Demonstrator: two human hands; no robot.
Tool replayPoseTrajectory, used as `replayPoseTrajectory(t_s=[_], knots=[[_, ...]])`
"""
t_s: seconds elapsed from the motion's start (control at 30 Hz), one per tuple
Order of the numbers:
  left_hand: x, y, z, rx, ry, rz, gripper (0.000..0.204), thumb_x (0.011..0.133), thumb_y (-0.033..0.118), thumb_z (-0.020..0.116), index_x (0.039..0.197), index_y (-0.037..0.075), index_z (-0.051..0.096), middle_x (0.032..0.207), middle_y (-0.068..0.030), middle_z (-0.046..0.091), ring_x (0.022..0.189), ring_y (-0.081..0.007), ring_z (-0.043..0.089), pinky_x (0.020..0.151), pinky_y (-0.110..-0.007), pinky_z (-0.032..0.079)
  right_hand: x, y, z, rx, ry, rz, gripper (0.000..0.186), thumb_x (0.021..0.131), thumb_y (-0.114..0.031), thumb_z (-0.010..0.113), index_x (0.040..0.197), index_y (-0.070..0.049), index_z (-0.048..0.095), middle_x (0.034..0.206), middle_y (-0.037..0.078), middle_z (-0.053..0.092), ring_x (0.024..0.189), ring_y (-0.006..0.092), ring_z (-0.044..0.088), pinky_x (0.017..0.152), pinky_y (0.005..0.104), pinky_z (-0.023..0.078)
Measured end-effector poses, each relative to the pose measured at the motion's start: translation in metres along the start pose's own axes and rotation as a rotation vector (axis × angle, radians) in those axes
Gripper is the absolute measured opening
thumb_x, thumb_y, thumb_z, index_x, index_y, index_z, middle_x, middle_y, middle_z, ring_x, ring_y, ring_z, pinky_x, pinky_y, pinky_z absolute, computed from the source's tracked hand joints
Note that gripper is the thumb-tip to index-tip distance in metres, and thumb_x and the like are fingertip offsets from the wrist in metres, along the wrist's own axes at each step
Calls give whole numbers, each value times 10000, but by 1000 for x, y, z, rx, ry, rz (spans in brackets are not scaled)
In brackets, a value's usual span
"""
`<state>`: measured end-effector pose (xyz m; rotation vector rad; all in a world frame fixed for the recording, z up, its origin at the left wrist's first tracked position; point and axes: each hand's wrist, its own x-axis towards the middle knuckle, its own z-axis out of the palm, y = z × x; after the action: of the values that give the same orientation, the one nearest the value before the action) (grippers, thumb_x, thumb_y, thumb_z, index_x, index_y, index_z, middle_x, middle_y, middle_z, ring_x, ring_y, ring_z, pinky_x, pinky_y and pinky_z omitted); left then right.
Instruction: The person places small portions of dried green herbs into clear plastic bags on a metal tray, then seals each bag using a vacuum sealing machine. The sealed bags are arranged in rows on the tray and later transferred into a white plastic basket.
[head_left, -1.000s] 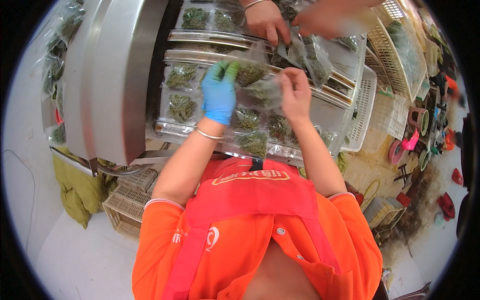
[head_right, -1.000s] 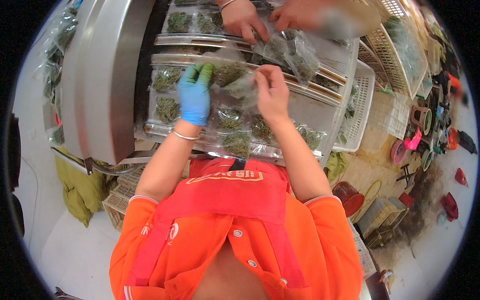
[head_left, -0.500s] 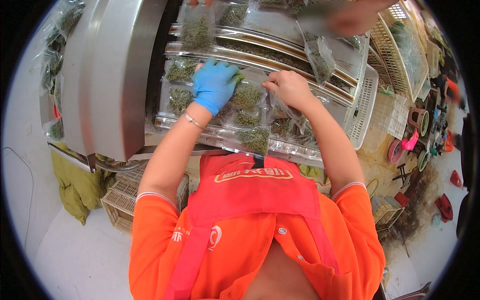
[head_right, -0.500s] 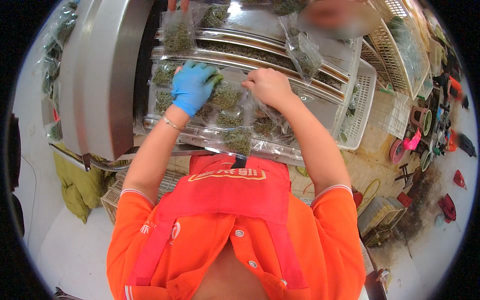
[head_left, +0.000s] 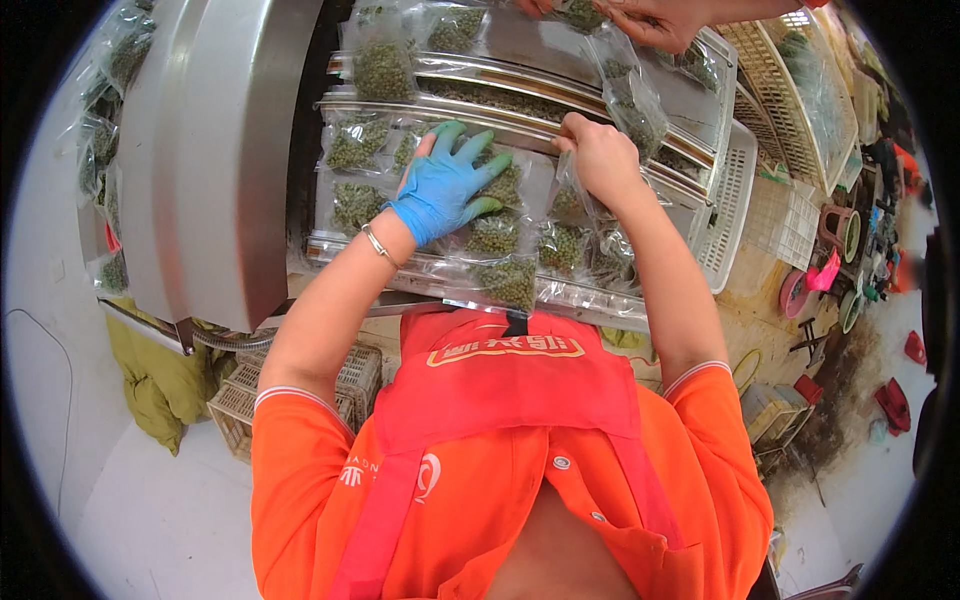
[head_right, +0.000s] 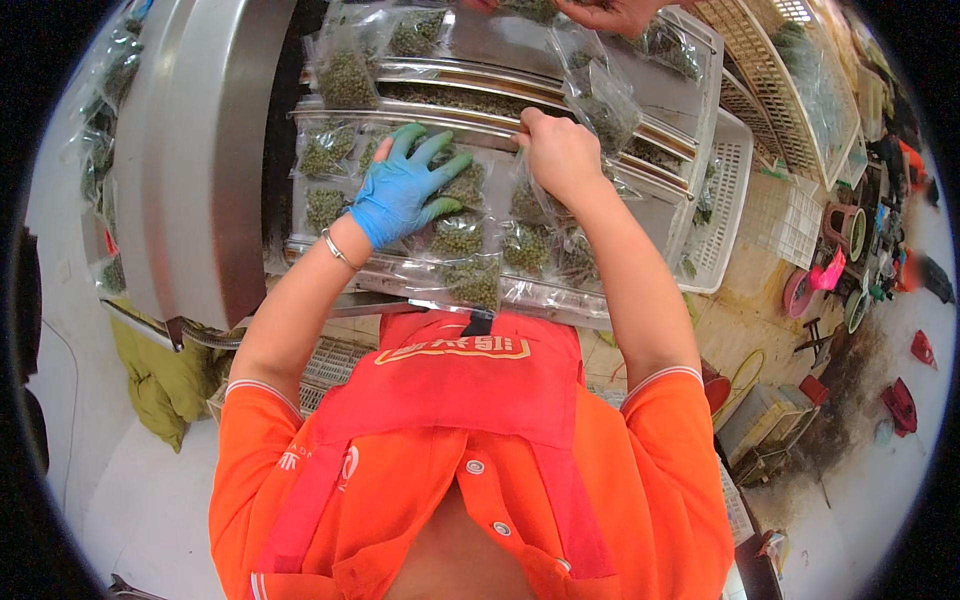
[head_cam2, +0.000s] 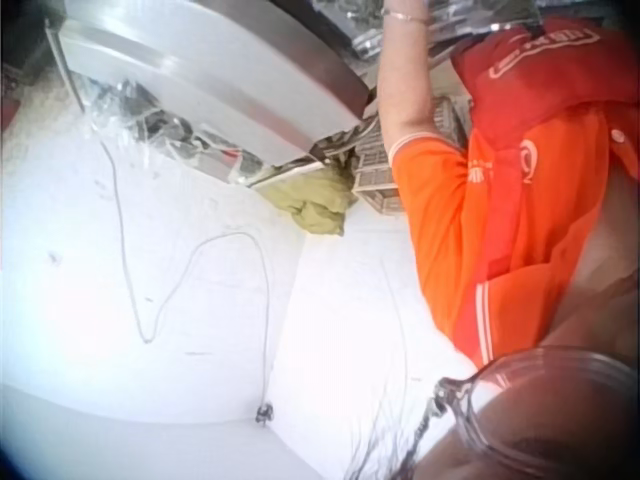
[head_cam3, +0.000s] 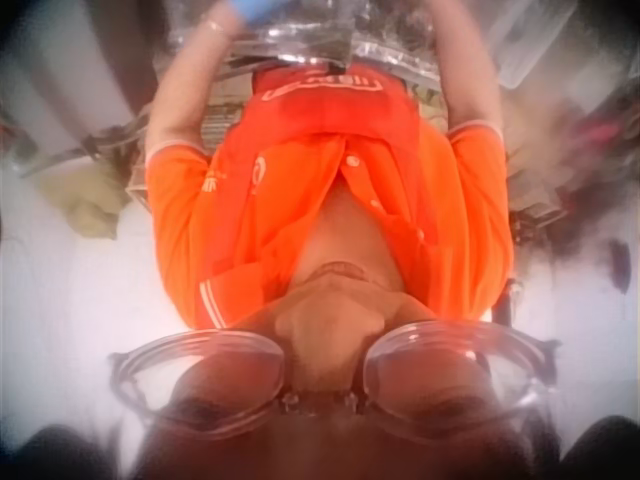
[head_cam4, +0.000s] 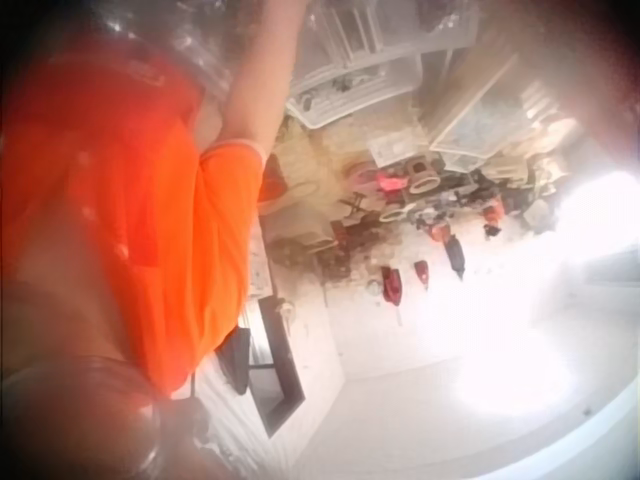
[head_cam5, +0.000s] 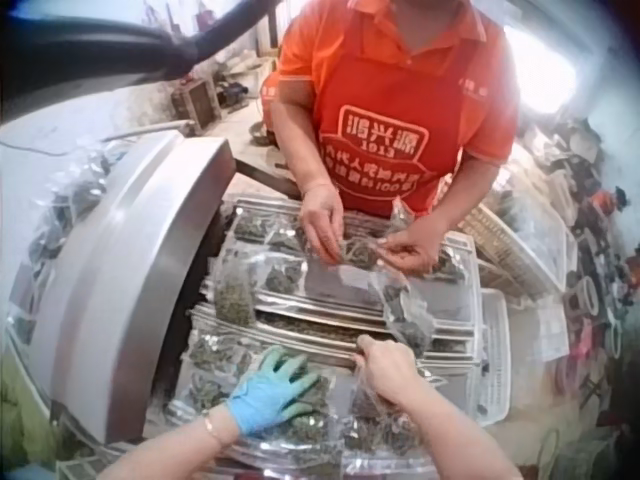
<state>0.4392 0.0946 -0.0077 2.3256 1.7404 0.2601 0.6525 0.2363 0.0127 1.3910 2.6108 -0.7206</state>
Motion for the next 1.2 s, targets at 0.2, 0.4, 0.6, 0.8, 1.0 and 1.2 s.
replayPoseTrajectory(t_s=[0.2,0.4,0.6,0.8,1.0,1.2], knots=[[13,-2,19,154,78,42,614,786,380,761,1369,315,578,1420,-97,535,1333,-355,455,1168,-537,271,-13,-4,-6,5,-107,33,292,894,-346,694,975,-71,638,890,177,722,877,396,691,753,505,532],[24,26,-14,-235,113,-36,615,812,322,747,1392,234,564,1461,-120,522,1377,-336,452,1211,-521,231,-35,14,-18,476,146,149,313,936,-341,673,972,-33,629,846,189,700,821,392,676,721,454,511],[62,66,3,-975,-61,-498,437,934,144,672,1358,91,576,1250,-104,678,1035,-163,657,898,-303,515,-33,27,1,571,437,104,281,979,-292,636,1030,-16,654,872,156,682,706,325,610,697,394,495],[70,71,31,-1506,285,-581,212,966,75,641,1168,11,634,1023,-49,685,918,-112,615,826,-257,501,-66,31,-12,592,344,265,391,827,-278,812,1094,-21,686,974,83,733,686,134,597,669,280,489],[75,75,5,-1427,226,-611,137,971,87,650,1084,16,675,962,-9,692,867,-89,608,801,-251,497,-63,40,-33,812,204,195,230,847,-209,779,913,5,724,757,72,723,719,119,671,658,280,505],[58,64,-3,-368,86,-494,186,865,257,747,1033,177,739,897,-58,683,830,-235,637,788,-369,485,-70,46,-37,543,-208,119,187,855,-208,681,870,-29,732,770,126,729,722,255,714,682,383,541]])
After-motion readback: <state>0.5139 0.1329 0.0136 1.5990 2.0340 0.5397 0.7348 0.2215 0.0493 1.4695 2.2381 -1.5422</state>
